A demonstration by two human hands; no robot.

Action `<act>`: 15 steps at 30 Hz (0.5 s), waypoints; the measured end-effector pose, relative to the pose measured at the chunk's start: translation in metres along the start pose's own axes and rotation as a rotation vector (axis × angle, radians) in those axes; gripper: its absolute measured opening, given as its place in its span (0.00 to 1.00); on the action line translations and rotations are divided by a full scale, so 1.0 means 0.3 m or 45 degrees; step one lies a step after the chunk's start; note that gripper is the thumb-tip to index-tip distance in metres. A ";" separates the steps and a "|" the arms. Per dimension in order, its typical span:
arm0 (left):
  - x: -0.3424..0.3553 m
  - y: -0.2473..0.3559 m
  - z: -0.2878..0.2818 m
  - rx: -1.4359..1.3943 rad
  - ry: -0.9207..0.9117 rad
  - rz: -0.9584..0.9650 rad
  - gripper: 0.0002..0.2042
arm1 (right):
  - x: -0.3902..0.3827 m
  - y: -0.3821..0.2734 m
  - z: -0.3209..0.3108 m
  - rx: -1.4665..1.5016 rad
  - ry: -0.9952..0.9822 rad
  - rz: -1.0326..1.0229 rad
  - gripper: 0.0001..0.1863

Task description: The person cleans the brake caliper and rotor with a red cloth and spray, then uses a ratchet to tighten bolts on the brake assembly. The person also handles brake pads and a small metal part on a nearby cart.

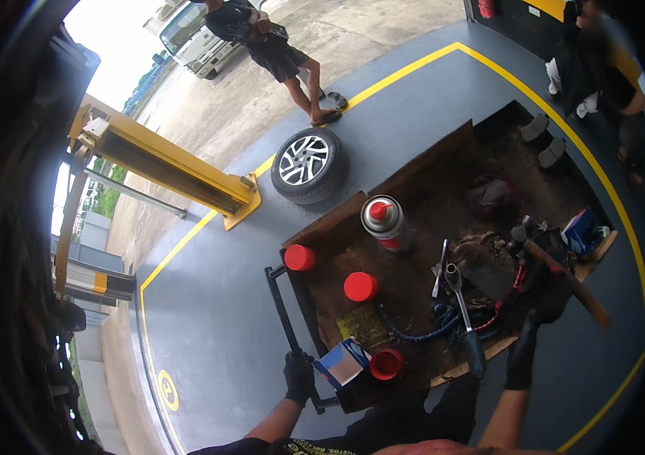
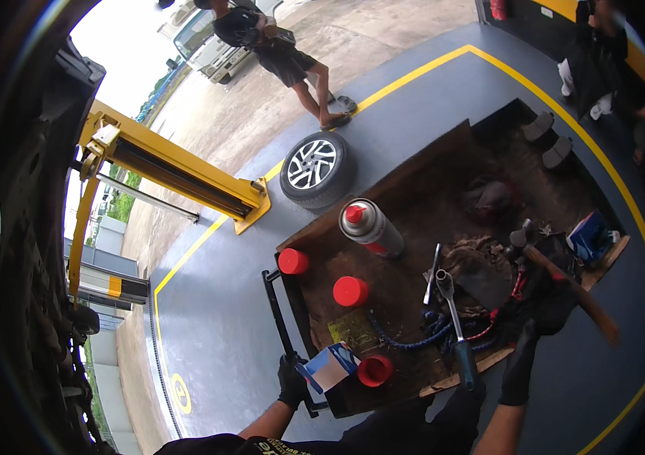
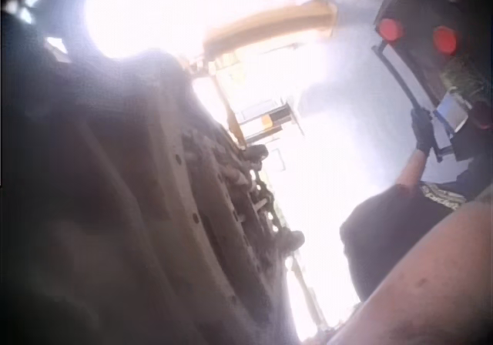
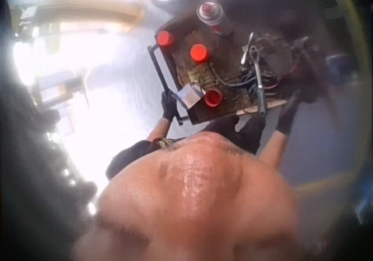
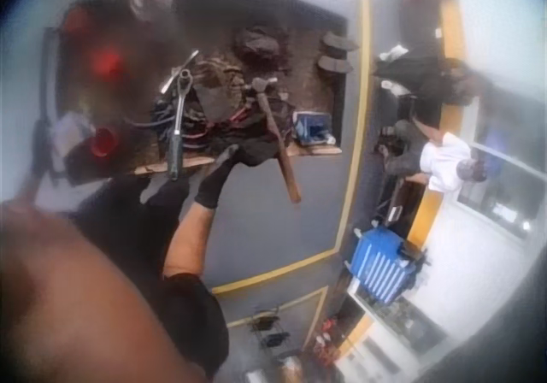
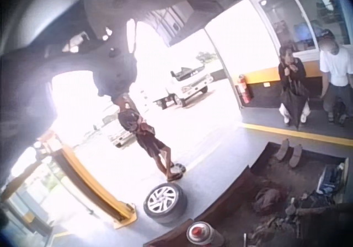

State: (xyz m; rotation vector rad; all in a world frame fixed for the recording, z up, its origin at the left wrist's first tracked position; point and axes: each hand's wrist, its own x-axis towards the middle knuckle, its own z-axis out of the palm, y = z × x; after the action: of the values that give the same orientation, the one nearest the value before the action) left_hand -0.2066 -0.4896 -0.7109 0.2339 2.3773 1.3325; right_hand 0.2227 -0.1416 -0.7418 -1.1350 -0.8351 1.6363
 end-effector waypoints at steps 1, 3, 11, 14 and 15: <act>0.026 -0.084 -0.017 -0.156 0.021 -0.049 0.12 | -0.034 -0.086 0.056 -0.195 0.002 0.058 0.34; 0.081 -0.203 -0.048 -0.219 0.016 -0.030 0.16 | -0.064 -0.157 0.123 -0.142 0.010 0.104 0.28; 0.157 -0.141 -0.059 -0.383 0.106 0.043 0.10 | -0.033 -0.118 0.059 -0.545 -0.365 -0.428 0.16; 0.191 -0.156 -0.090 -0.025 0.116 0.428 0.08 | -0.057 -0.172 0.090 -0.468 -0.467 -0.277 0.15; 0.219 -0.168 -0.102 0.130 0.136 0.559 0.08 | -0.056 -0.184 0.086 -0.456 -0.512 -0.229 0.15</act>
State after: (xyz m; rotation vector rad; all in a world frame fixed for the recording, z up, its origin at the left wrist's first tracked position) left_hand -0.2764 -0.5182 -0.7566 0.7691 2.5840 1.4364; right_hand 0.2179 -0.1401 -0.6789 -0.9406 -1.4935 1.6262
